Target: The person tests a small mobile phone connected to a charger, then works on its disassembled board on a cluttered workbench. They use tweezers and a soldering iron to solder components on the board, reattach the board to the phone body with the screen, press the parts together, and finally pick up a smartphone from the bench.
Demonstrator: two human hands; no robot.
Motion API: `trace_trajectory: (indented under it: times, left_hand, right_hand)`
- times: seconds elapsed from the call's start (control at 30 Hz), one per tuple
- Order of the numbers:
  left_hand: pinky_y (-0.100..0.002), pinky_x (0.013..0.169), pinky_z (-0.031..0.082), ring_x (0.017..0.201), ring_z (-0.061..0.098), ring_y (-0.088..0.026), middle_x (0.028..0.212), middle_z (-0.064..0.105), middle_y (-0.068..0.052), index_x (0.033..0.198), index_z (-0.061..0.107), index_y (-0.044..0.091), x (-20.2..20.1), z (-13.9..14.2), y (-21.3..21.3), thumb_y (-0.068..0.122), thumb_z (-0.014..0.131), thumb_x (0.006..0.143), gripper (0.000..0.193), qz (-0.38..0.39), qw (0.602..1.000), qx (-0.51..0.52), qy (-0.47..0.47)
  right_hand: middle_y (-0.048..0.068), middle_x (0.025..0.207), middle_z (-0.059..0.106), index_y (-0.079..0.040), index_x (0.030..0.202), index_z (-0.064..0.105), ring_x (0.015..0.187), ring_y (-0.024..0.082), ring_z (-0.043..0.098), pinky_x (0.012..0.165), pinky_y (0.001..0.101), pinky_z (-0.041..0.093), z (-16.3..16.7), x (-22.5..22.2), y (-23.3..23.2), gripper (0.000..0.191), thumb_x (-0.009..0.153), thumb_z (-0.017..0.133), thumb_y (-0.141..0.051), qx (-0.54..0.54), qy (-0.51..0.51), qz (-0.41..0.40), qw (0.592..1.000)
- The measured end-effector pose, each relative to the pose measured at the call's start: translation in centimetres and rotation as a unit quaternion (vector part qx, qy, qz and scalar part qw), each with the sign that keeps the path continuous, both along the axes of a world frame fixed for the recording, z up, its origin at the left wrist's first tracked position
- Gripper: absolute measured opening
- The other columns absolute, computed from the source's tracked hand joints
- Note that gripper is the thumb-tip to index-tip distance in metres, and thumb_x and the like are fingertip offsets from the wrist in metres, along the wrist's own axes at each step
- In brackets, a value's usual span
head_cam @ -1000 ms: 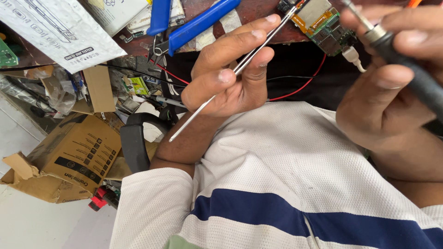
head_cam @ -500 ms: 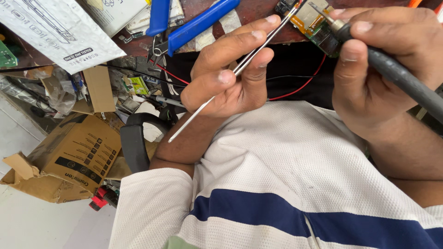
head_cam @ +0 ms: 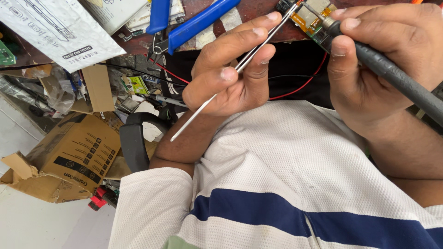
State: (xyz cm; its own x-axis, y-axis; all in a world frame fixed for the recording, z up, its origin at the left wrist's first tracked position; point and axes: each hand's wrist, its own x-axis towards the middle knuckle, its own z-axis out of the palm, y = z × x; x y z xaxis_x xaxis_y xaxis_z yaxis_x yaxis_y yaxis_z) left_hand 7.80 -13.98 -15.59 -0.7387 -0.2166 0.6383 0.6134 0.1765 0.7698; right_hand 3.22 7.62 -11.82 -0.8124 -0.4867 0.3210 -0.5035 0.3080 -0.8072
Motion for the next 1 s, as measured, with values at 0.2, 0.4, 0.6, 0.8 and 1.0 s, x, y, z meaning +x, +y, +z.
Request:
trace_trajectory:
  times: [0.2,0.4,0.6,0.8,1.0]
  left_hand:
    - [-0.048,0.093,0.063,0.112,0.071,-0.039,0.121,0.058,-0.02,0.131,0.03,0.015,-0.09,-0.07,-0.01,-0.01,0.068,0.095,0.057,0.001,1.0,-0.003,0.005]
    - [-0.048,0.091,0.064,0.11,0.071,-0.04,0.12,0.058,-0.021,0.13,0.03,0.014,-0.23,-0.14,-0.02,-0.01,0.068,0.095,0.057,-0.001,1.0,-0.007,0.016]
    - [-0.048,0.092,0.064,0.11,0.071,-0.04,0.12,0.058,-0.021,0.13,0.03,0.014,-0.02,0.08,0.01,-0.01,0.068,0.095,0.057,0.004,1.0,-0.005,0.007]
    - [-0.048,0.092,0.064,0.11,0.071,-0.04,0.119,0.058,-0.021,0.129,0.029,0.014,0.01,0.19,-0.09,-0.01,0.068,0.095,0.057,0.002,1.0,-0.01,0.002]
    - [-0.047,0.092,0.064,0.11,0.072,-0.04,0.119,0.058,-0.021,0.129,0.029,0.014,0.03,0.23,-0.16,-0.01,0.068,0.095,0.057,0.004,1.0,-0.015,0.003]
  right_hand:
    - [0.022,0.115,0.061,0.008,0.115,0.061,0.1,0.032,0.075,0.088,0.0354,0.062,-0.04,0.08,-0.04,0.015,0.109,0.074,0.003,0.006,0.003,-0.005,1.0]
    - [0.022,0.116,0.061,0.008,0.117,0.061,0.101,0.031,0.075,0.088,0.0353,0.062,-0.07,-0.17,0.15,0.016,0.111,0.075,0.002,0.017,0.025,0.009,0.999]
    - [0.022,0.116,0.061,0.008,0.116,0.06,0.101,0.032,0.075,0.091,0.0364,0.063,0.06,0.01,0.0,0.016,0.111,0.074,0.003,0.017,0.026,0.012,0.999]
    - [0.023,0.115,0.061,0.009,0.116,0.06,0.099,0.032,0.076,0.087,0.035,0.063,-0.16,0.25,0.01,0.015,0.112,0.073,0.003,0.001,-0.002,-0.009,1.0]
    - [0.023,0.115,0.061,0.009,0.116,0.059,0.099,0.033,0.077,0.086,0.0346,0.064,-0.37,0.36,0.15,0.016,0.112,0.072,0.001,-0.009,-0.006,-0.013,1.0]
